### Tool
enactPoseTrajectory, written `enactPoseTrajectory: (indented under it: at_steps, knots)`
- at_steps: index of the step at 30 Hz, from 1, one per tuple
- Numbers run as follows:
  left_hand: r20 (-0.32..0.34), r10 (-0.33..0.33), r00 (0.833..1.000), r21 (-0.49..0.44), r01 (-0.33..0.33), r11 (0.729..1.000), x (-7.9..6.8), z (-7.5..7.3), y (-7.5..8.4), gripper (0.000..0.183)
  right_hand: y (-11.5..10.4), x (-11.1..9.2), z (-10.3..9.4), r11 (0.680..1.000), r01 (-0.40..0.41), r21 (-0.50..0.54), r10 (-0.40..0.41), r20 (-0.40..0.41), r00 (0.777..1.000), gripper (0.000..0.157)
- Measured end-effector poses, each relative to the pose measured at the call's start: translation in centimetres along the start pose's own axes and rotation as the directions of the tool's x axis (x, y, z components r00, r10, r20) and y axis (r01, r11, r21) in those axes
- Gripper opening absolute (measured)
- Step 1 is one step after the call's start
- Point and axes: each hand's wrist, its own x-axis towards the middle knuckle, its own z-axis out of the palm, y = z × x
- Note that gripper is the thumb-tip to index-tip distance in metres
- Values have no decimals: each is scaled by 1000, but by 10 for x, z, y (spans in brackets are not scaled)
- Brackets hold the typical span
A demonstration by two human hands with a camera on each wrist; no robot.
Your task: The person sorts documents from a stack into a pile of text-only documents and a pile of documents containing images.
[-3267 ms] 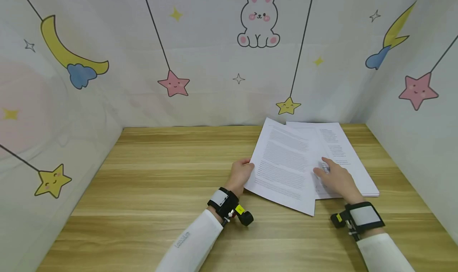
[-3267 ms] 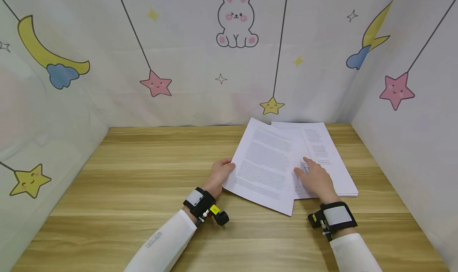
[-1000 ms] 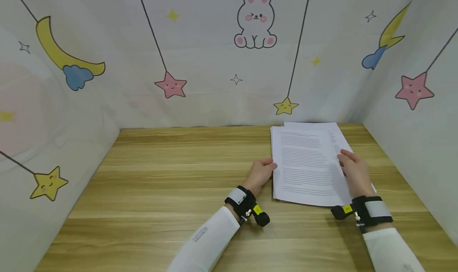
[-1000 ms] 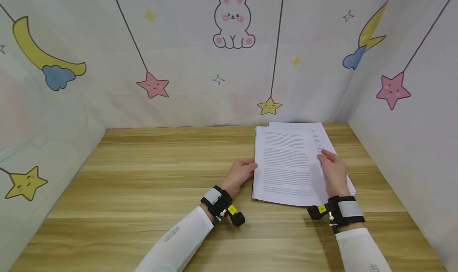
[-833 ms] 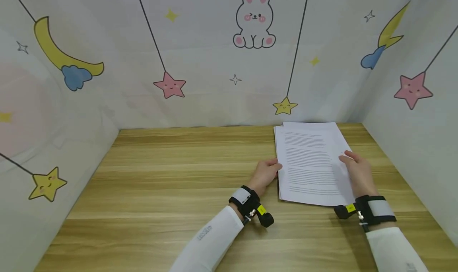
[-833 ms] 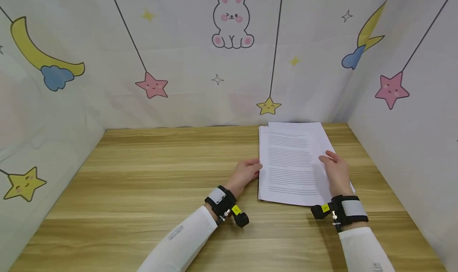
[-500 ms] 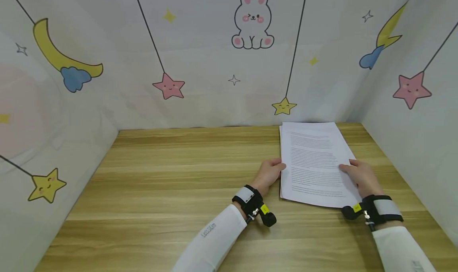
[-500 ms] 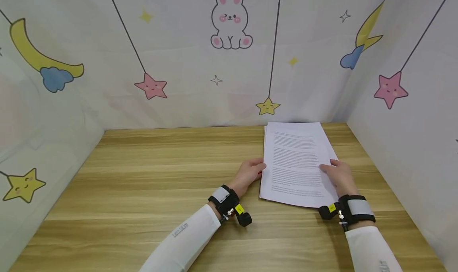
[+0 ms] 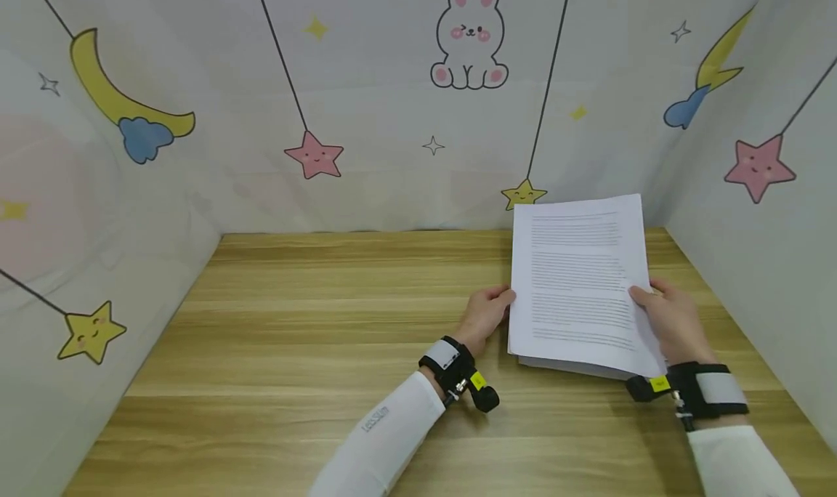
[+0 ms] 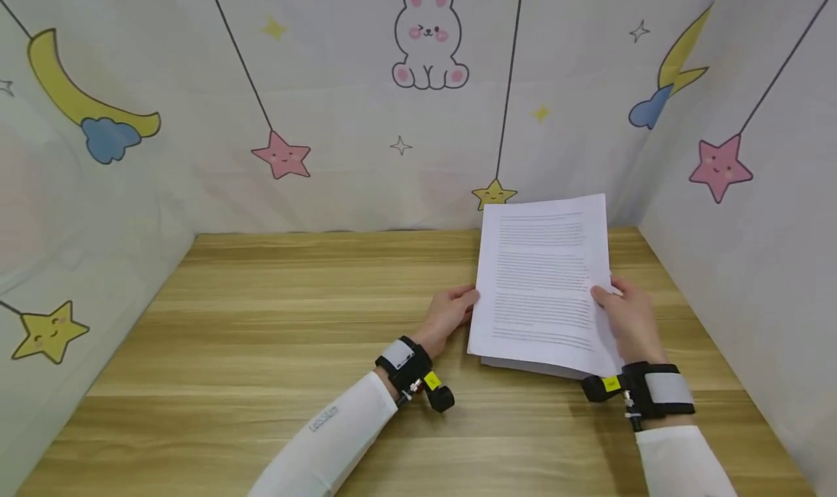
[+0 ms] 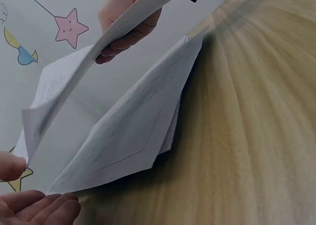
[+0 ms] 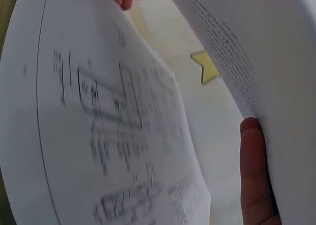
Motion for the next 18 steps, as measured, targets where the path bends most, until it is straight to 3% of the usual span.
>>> enactPoseTrajectory:
  at_steps: [5, 12, 18]
  knots:
    - [16, 47, 999, -33, -46, 998, -3, -24, 10, 43, -20, -13, 24, 998, 67, -1, -67, 41, 997, 67]
    - [52, 74, 996, -50, -71, 996, -14, -74, 26, 36, -51, -27, 72, 991, 100, 91, -111, 124, 986, 59]
    - [12, 71, 997, -5, -71, 997, -27, -131, 35, 37, -73, -41, 110, 973, 174, 154, -214, 301, 929, 57]
